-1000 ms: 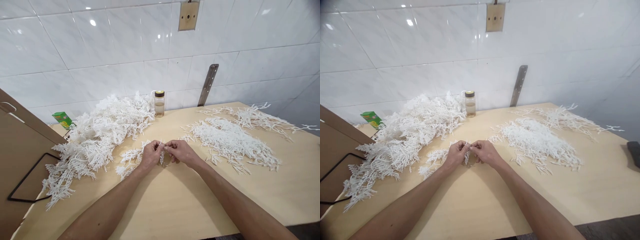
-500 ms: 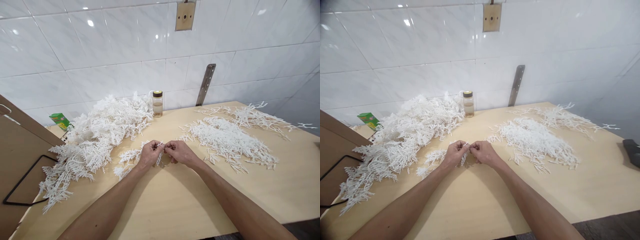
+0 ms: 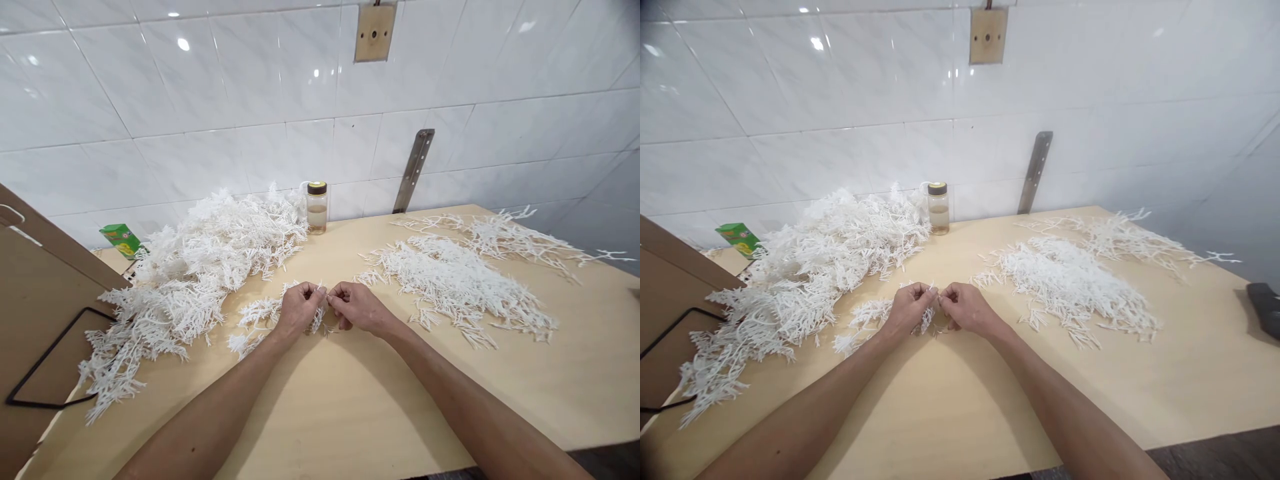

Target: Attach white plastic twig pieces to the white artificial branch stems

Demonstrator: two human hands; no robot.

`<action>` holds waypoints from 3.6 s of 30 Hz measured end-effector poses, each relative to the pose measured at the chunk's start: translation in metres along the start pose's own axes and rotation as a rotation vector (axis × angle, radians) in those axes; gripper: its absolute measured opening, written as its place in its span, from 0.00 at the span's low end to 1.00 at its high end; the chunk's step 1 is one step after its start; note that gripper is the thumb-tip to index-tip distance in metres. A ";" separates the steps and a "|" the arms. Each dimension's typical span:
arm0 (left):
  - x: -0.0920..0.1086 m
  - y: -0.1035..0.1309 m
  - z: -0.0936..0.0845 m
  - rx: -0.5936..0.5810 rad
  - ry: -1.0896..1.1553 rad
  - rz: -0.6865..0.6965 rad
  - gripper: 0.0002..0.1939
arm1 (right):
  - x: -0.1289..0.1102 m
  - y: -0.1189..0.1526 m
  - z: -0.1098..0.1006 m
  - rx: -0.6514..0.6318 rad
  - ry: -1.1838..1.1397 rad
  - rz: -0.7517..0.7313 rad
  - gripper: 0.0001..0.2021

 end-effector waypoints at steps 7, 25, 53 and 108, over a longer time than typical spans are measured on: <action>0.004 -0.001 0.002 -0.081 0.029 -0.025 0.19 | 0.004 -0.001 0.003 -0.054 -0.096 -0.010 0.12; -0.006 -0.012 -0.007 -0.026 0.087 -0.032 0.20 | 0.006 -0.002 -0.011 0.138 -0.042 0.011 0.06; 0.000 -0.004 0.003 -0.027 -0.093 0.135 0.15 | 0.006 -0.005 -0.002 0.168 0.164 -0.026 0.06; 0.011 0.002 0.014 -0.360 0.101 -0.043 0.26 | 0.007 -0.007 -0.024 0.203 -0.195 0.080 0.07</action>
Point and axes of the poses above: each hand's wrist, its own y-axis away from the middle knuckle, its own z-axis out of the palm, x = y × z, the point moved 9 cm from there along -y, towards the middle knuckle, and after that the axes turned 8 degrees about x, right-handed, at the moved point
